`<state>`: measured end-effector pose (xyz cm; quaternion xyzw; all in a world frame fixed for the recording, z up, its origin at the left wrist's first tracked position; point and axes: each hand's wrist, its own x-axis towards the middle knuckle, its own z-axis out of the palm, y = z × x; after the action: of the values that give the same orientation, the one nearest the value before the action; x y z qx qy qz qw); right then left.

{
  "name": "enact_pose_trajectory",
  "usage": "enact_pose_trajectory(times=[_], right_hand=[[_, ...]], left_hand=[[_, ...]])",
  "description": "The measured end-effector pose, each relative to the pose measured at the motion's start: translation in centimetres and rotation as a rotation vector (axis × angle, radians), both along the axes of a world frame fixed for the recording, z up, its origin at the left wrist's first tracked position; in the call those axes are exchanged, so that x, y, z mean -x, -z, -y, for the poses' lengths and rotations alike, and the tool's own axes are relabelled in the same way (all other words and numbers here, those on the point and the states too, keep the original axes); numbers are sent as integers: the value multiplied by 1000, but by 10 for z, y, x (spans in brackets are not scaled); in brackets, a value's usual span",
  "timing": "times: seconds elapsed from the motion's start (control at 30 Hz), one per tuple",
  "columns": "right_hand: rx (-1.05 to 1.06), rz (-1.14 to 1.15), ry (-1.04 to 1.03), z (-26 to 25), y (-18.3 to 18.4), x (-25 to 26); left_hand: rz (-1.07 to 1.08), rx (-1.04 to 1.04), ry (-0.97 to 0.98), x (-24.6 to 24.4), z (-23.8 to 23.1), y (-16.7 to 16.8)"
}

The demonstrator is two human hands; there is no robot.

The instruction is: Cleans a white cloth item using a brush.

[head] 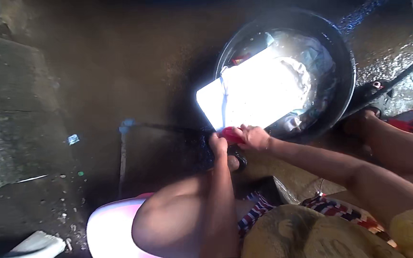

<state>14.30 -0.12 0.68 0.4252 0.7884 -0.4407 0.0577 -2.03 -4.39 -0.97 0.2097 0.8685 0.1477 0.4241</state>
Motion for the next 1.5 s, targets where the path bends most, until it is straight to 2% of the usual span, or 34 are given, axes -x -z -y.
enact_pose_trajectory(times=[0.03,0.1,0.2,0.27,0.3,0.37,0.47,0.5,0.53,0.57,0.7,0.77,0.83,0.93,0.97,1.0,1.03,1.17,1.23,1.27,1.33,1.43,1.5], right_hand=[[34,-9,-129,-9,1,8],[15,-10,-125,-54,14,3],[-25,142,219,-146,32,-22],[-46,240,377,-179,24,-24],[-65,266,384,-181,20,-20],[-111,210,281,-148,12,-12],[-82,19,-136,-54,-4,5],[-55,-5,-257,-39,-4,8],[-40,-21,-285,-43,2,9],[-37,-10,-226,-63,9,7],[-40,247,262,-180,15,-10],[-72,323,373,-198,10,-5],[-99,254,283,-169,3,5],[-86,34,-139,-71,-5,17],[-49,-3,-267,-52,-5,19],[-13,-23,-310,-53,-1,19],[8,-13,-268,-72,6,18],[-60,196,129,-180,16,10],[-81,218,224,-186,10,18],[-83,209,239,-172,8,23],[-45,130,200,-113,1,31],[40,13,0,-18,-2,24],[86,18,81,-11,7,-6]], left_hand=[[-8,1,9,0,1,0],[8,1,4,0,1,-2],[32,20,-11,-2,3,-2],[38,-1,-51,-1,1,-1],[48,-10,-65,0,1,-1],[65,-17,-63,0,1,0],[51,-17,-24,1,1,0],[46,-12,-9,2,1,-1],[52,-10,-9,2,1,-2],[56,-9,-15,1,0,-2],[66,6,-53,1,-1,0],[68,14,-64,2,-2,0],[81,3,-68,2,-2,-1],[102,-36,-59,3,0,1],[103,-51,-63,3,2,2],[111,-50,-73,3,2,1],[119,-36,-82,4,1,-1],[110,-20,-96,1,-1,-1],[91,-25,-87,2,-2,-1],[84,-28,-77,1,-1,0],[72,-40,-41,1,2,0],[29,-90,-1,4,4,3],[42,-75,-31,2,5,4]])
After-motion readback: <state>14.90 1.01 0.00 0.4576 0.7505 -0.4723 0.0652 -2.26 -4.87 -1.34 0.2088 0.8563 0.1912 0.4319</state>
